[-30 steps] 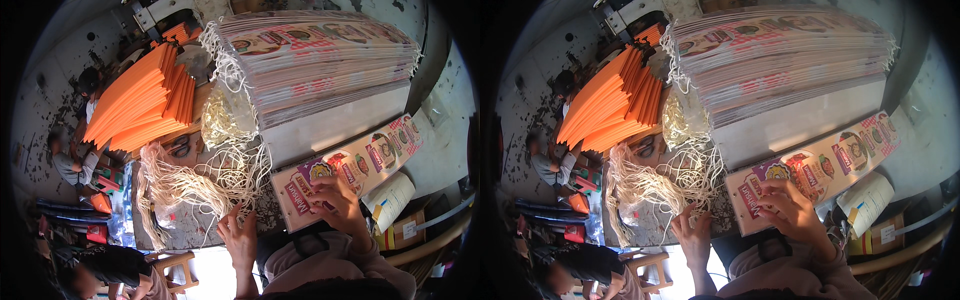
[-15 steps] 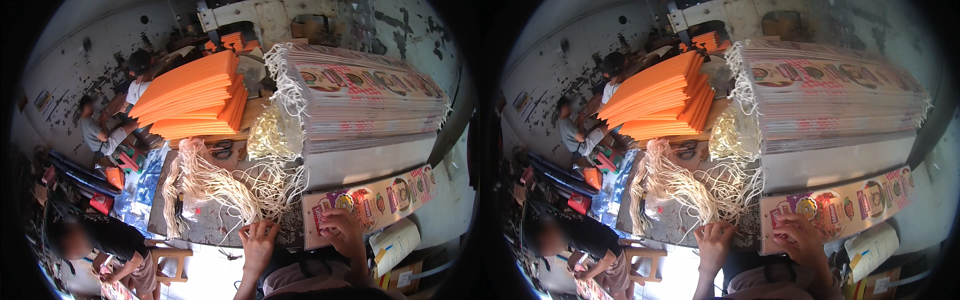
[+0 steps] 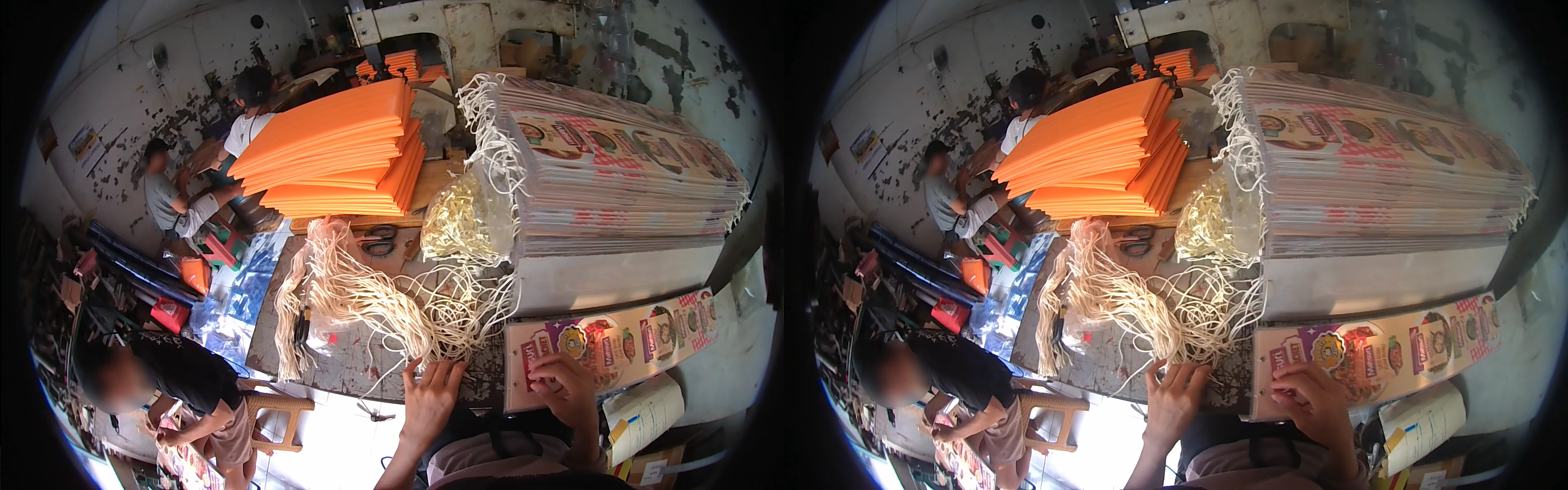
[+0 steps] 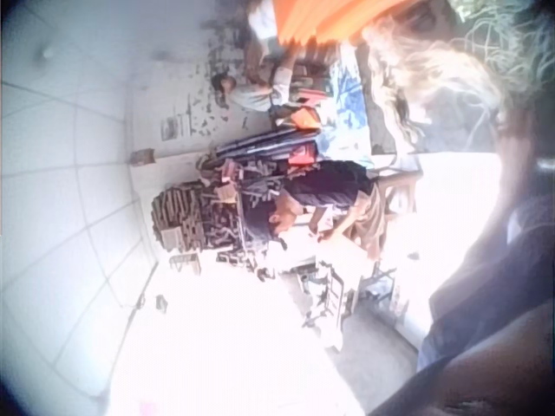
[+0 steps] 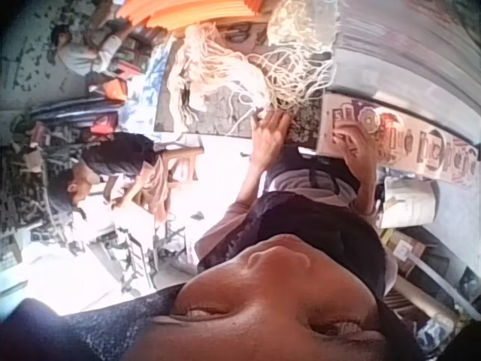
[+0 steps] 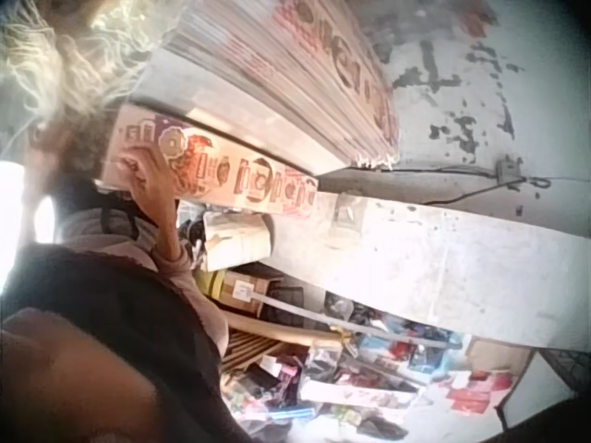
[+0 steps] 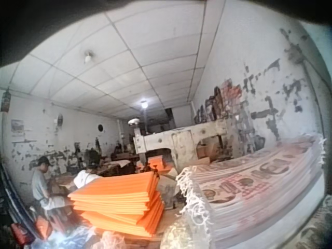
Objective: The person threads a piece of string through a pre-punched hole in a cardboard packaging sleeve, tying it into a loop and then placing the sleeve onto a stack.
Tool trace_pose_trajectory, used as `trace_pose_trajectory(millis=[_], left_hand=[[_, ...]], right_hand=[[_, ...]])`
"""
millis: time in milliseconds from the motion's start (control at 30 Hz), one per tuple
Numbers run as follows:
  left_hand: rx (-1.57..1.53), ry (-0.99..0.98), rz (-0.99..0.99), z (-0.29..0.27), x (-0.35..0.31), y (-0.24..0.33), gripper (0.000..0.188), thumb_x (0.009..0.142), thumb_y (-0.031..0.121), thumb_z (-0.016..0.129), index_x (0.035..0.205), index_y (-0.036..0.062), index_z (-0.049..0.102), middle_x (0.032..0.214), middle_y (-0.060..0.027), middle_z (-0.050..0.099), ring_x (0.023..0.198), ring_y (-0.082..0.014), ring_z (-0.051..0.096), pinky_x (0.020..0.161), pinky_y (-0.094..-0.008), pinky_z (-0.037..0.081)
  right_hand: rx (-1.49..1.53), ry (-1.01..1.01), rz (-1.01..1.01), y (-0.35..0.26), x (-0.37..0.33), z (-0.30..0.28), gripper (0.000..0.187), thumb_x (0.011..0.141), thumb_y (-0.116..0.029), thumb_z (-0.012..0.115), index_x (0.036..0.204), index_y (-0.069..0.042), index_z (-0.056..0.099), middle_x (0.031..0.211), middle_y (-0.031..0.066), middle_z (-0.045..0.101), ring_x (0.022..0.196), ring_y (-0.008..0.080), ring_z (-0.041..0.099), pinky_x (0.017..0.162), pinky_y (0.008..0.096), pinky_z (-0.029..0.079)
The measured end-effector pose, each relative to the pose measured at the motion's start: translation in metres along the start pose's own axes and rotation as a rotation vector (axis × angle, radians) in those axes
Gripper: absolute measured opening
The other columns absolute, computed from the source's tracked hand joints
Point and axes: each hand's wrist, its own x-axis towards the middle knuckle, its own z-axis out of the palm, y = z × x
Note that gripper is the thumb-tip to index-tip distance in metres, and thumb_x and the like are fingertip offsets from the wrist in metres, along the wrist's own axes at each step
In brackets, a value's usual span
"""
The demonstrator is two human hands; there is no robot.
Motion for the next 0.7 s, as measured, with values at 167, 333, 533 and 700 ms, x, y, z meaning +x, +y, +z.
trace_pose_trajectory(millis=[167, 333, 533, 700], left_hand=[[-0.100, -0.008, 0.002, 0.005, -0.005, -0.006, 0.020, 0.074, 0.009, 0.055, 0.093, 0.0125, 0.061, 0.092, 0.0013, 0.057, 0.087, -0.0129, 0.056, 0.090, -0.0367, 0.036], [-0.096, -0.009, -0.012, 0.003, -0.008, -0.006, 0.019, 0.073, 0.010, 0.055, 0.091, 0.0123, 0.061, 0.092, 0.0012, 0.056, 0.088, -0.0137, 0.055, 0.089, -0.0364, 0.037], [-0.013, -0.040, -0.006, 0.000, -0.005, 0.001, 0.015, 0.075, 0.012, 0.056, 0.090, 0.0126, 0.058, 0.090, 0.0017, 0.055, 0.087, -0.0134, 0.055, 0.091, -0.0400, 0.035], [-0.192, 0.014, -0.023, -0.005, 0.001, 0.028, 0.013, 0.075, 0.012, 0.058, 0.088, 0.0140, 0.055, 0.091, 0.0029, 0.055, 0.087, -0.0133, 0.054, 0.095, -0.0452, 0.031]], right_hand=[[-0.010, -0.001, -0.022, 0.001, 0.004, 0.004, 0.013, 0.072, -0.005, 0.068, 0.084, -0.006, 0.062, 0.087, 0.0054, 0.063, 0.075, 0.0215, 0.062, 0.060, 0.0292, 0.049], [0.027, -0.031, -0.018, 0.000, 0.005, 0.007, 0.011, 0.072, -0.004, 0.067, 0.082, -0.006, 0.062, 0.084, 0.0060, 0.063, 0.073, 0.0207, 0.061, 0.057, 0.0283, 0.049], [0.003, -0.042, -0.065, 0.004, 0.003, 0.006, 0.012, 0.072, -0.002, 0.067, 0.082, -0.005, 0.061, 0.083, 0.0065, 0.063, 0.072, 0.0208, 0.061, 0.056, 0.0283, 0.050], [0.036, -0.055, 0.010, 0.001, 0.003, 0.005, 0.012, 0.073, -0.005, 0.068, 0.083, -0.005, 0.062, 0.083, 0.0069, 0.063, 0.073, 0.0208, 0.062, 0.056, 0.0283, 0.050]])
